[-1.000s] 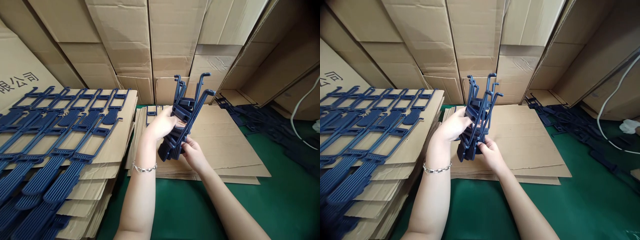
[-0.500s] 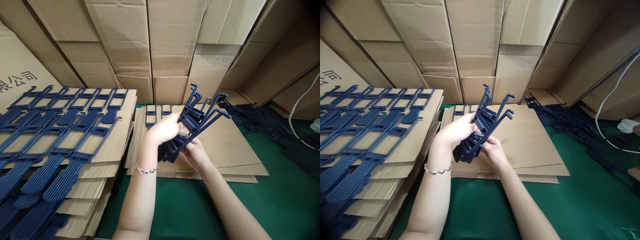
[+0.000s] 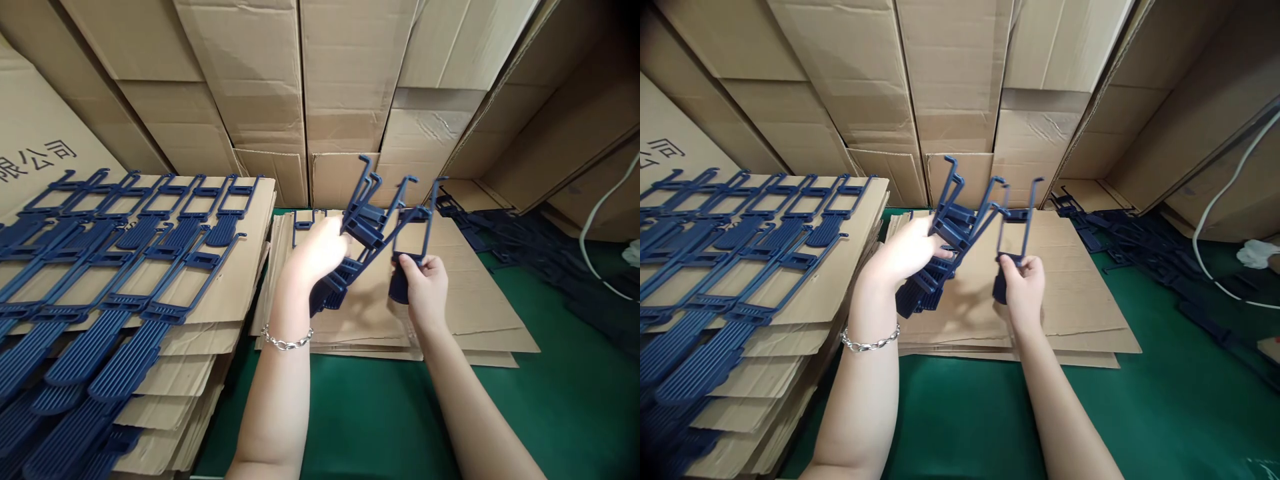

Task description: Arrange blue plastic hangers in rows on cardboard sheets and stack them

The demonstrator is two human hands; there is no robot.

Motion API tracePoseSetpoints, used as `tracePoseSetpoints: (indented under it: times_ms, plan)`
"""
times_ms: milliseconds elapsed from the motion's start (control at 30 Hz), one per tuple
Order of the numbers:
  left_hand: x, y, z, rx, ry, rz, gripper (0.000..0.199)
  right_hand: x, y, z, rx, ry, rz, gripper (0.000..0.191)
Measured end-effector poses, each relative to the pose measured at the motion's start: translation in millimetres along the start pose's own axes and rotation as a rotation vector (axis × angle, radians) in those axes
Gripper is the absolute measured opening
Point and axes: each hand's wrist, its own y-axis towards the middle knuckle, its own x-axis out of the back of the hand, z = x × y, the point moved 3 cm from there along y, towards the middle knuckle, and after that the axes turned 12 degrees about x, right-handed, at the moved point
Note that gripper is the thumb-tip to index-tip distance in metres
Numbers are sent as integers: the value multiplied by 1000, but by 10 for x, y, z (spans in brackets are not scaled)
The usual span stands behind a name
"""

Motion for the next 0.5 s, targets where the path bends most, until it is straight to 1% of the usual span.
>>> tracePoseSetpoints:
  times_ms: [67, 100, 133, 200, 267, 333, 400, 500]
  plan:
    - [93, -9, -21, 7, 19, -47, 4, 129, 102, -20, 120, -247, -29, 29]
    - [140, -9, -30, 0, 10, -66, 6, 170, 140, -33, 174, -384, -5, 24]
    - [189, -5, -35, -14, -39, -92, 7, 191, 166, -45, 229, -526, 42, 20]
    - [282, 9, -35, -67, -141, -144, 10, 182, 178, -69, 336, -796, 175, 12]
    - [363, 24, -20, -118, -209, -214, 12, 134, 145, -101, 382, -1011, 310, 8]
    - [431, 33, 3, -128, -257, -292, 14, 77, 90, -128, 379, -1136, 414, 5]
    - [487, 31, 16, -119, -301, -357, 15, 22, 27, -139, 378, -1189, 504, 8]
    - [561, 13, 19, -116, -355, -425, 15, -47, -66, -128, 373, -1233, 651, 30]
